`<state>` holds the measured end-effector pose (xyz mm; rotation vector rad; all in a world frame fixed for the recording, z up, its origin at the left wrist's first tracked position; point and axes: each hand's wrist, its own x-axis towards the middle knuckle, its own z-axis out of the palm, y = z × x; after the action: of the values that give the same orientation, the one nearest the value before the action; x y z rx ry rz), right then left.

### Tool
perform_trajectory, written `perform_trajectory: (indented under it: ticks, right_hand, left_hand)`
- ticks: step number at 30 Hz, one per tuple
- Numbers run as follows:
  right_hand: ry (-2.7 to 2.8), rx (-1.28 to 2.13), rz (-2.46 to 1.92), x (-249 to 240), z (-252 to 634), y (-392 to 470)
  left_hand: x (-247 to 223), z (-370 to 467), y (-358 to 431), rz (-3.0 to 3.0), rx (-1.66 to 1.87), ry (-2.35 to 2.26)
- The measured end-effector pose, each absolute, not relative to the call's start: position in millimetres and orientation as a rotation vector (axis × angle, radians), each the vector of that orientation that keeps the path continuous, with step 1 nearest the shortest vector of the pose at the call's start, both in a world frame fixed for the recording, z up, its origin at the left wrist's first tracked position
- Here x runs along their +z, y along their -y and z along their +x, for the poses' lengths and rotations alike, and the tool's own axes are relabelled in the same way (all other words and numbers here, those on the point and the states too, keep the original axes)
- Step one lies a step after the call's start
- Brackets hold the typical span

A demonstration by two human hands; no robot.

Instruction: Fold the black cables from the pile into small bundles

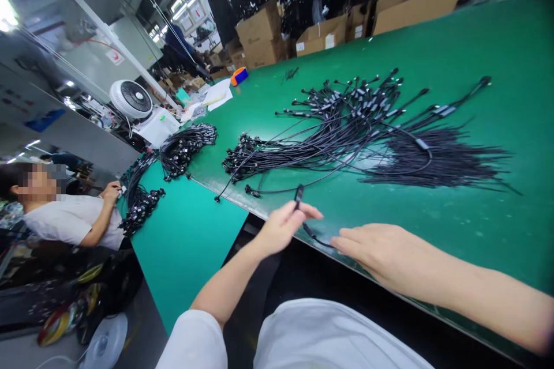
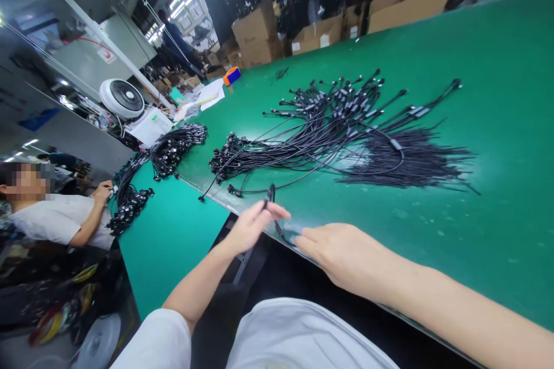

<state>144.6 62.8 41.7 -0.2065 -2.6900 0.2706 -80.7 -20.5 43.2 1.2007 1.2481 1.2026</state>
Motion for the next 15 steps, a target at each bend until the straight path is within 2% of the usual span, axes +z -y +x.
perform_trajectory:
  ticks: [4, 9, 13, 15]
  right_hand:
    - [2.511, 0.586, -0.383, 52.3, 129.9, -74.6]
    - [1.805, 1.183, -0.778, 26.8, 111.2, -71.6]
    - [1.271, 1.881, -0.821, 17.8, 102.8, -46.3]
    - [0.985, 1.999, -0.849, 26.2, 104.2, -39.3]
  left_hand:
    - [34.9, -67.6, 22.8, 1.387, 0.958, -1.247]
    - [36.0, -61.6, 19.3, 0.993, 1.144, -1.009]
    - [32.3, -50.7, 18.1, 0.802, 1.198, -0.869]
    - [26.4, -45.3, 20.1, 0.841, 1.141, -0.884]
